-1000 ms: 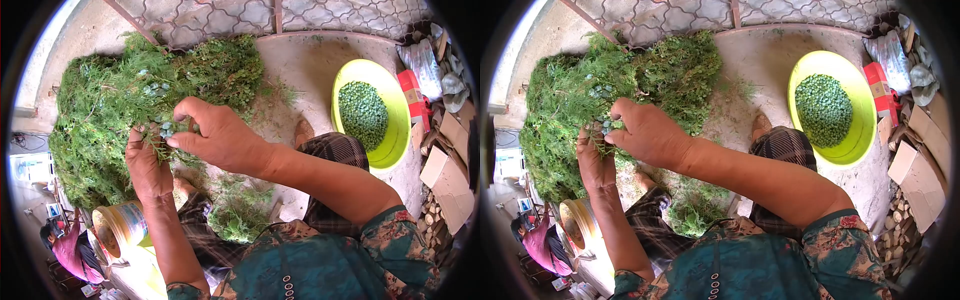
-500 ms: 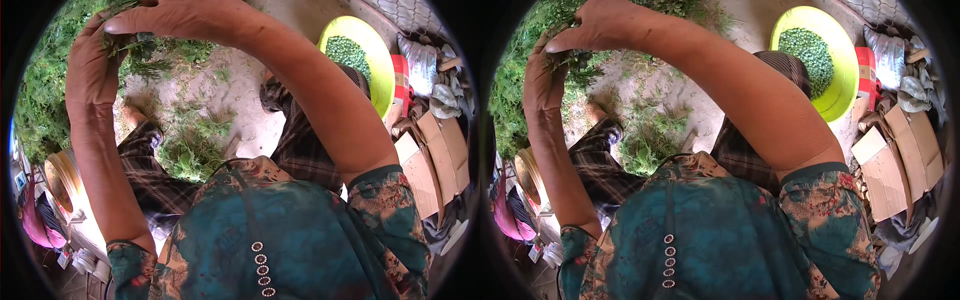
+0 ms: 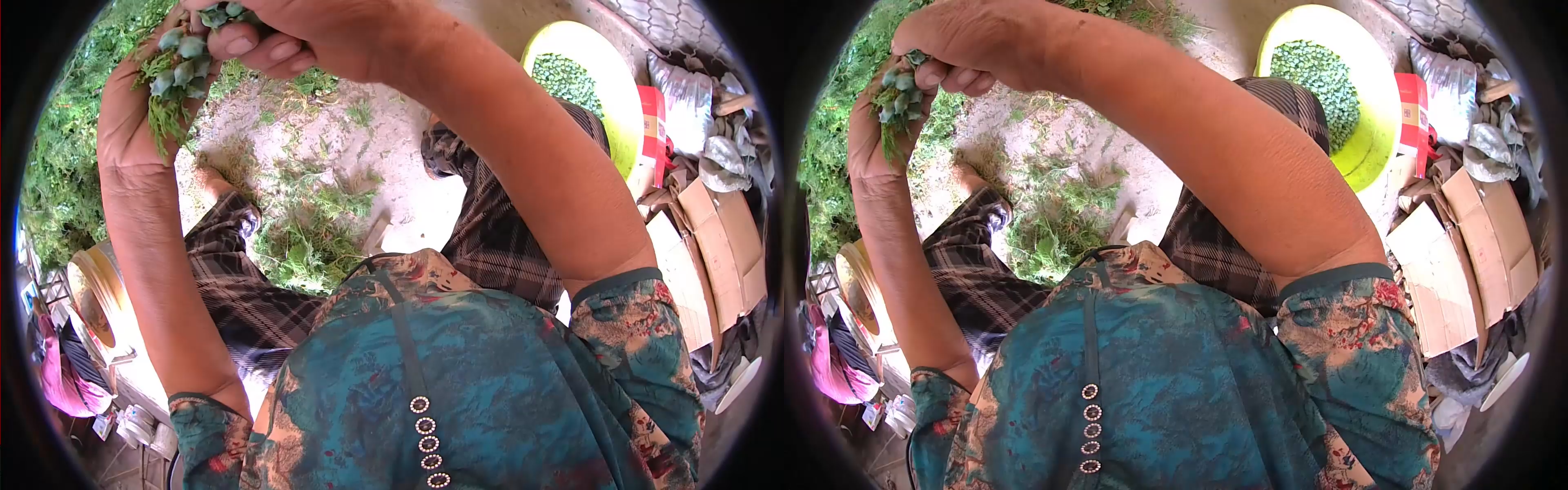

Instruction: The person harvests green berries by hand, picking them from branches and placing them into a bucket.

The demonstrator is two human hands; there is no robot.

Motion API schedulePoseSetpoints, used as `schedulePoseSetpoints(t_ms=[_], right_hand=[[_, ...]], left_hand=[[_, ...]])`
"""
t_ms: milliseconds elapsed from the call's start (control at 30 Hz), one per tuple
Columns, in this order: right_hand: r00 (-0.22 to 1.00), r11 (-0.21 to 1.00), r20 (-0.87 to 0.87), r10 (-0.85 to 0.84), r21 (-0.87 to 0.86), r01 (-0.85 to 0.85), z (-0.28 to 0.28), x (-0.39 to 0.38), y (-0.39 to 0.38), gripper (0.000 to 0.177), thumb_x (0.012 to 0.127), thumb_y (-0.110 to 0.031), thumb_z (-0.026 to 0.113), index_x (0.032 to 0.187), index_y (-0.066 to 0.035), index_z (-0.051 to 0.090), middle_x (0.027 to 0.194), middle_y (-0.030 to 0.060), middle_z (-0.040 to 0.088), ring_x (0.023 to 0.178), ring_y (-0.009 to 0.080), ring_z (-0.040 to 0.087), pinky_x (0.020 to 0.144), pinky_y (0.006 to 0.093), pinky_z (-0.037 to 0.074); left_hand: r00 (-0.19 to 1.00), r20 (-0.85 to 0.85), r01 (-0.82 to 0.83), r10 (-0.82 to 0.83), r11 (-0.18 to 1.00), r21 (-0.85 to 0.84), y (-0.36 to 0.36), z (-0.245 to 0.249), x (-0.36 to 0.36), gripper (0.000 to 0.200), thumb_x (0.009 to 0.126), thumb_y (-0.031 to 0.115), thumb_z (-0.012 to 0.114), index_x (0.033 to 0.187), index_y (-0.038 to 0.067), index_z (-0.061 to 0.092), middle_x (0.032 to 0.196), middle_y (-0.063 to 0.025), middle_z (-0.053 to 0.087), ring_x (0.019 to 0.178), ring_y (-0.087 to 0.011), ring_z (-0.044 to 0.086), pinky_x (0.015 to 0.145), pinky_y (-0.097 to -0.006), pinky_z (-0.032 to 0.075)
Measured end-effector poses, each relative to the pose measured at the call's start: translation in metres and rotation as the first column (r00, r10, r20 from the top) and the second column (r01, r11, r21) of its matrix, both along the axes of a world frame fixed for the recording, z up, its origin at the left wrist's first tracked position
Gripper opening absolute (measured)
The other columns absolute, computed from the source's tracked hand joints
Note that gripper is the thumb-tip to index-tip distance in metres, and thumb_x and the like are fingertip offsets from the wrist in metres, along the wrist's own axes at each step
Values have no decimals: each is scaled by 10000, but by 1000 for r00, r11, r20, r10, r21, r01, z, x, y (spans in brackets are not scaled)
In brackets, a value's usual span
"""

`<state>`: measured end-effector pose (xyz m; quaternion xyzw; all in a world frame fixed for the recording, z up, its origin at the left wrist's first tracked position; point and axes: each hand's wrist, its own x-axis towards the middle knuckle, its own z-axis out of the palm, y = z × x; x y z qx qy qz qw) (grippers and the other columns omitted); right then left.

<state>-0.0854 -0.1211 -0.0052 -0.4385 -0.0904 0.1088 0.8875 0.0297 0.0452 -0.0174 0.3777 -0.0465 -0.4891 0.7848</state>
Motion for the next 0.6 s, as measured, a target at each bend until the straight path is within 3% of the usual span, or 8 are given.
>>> schedulePoseSetpoints(t_ms=[233,367,400,433,467,500,567,600], right_hand=[[918,900,-263,-297,243,361,-4,5,-7,184,845,-188,429,677,-113,430,565,-3,488,378,55,363,314,216,289],[835,833,-312,-453,186,521,15,-4,-2,152,846,-154,445,708,-90,432,564,-5,485,388,61,368,334,209,314],[788,723,357,-502,-327,609,8,-4,18,155,830,-193,502,732,-73,506,700,15,536,543,116,458,497,265,386],[588,265,806,-70,-553,790,3,-6,42,186,815,-232,559,755,-57,580,836,36,586,698,172,549,660,320,458],[589,254,803,-84,-555,792,8,-16,56,186,815,-232,559,755,-57,580,836,36,586,698,172,549,660,320,458],[695,387,718,-48,-628,675,15,-26,70,162,807,-210,545,772,-53,570,834,43,569,725,175,539,673,328,448],[836,592,539,99,-707,386,30,-37,92,124,791,-165,518,807,-46,548,830,58,534,779,181,521,699,345,430],[887,672,420,193,-715,193,33,-44,104,114,782,-143,504,825,-43,538,828,66,517,806,184,511,712,353,420]], left_hand=[[994,-84,52,-70,977,-205,5,-18,36,212,881,-8,427,1069,-107,421,938,-198,557,801,-235,564,763,-349,499],[961,73,-276,266,934,226,-5,-10,16,201,871,58,486,1029,-64,460,861,-151,565,732,-208,557,689,-321,498],[959,88,-283,270,935,213,-8,-7,23,201,871,58,486,1029,-64,460,861,-151,565,732,-208,557,689,-321,498],[945,-265,192,-190,981,-20,-12,-9,32,221,867,60,489,1048,-66,469,859,-152,569,736,-211,561,679,-319,501],[614,-453,528,-646,763,-373,-15,-11,35,241,863,62,491,1067,-68,479,857,-154,573,740,-214,565,670,-317,505],[601,-455,543,-658,753,-371,-11,-21,32,241,863,62,491,1067,-68,479,857,-154,573,740,-214,565,670,-317,505],[977,-193,-98,88,994,-46,-2,-41,33,257,859,46,484,1090,-67,483,866,-161,577,753,-226,579,654,-323,514],[966,-228,-124,118,992,-10,4,-36,31,260,860,35,477,1096,-74,476,876,-177,582,761,-235,587,659,-338,517]])
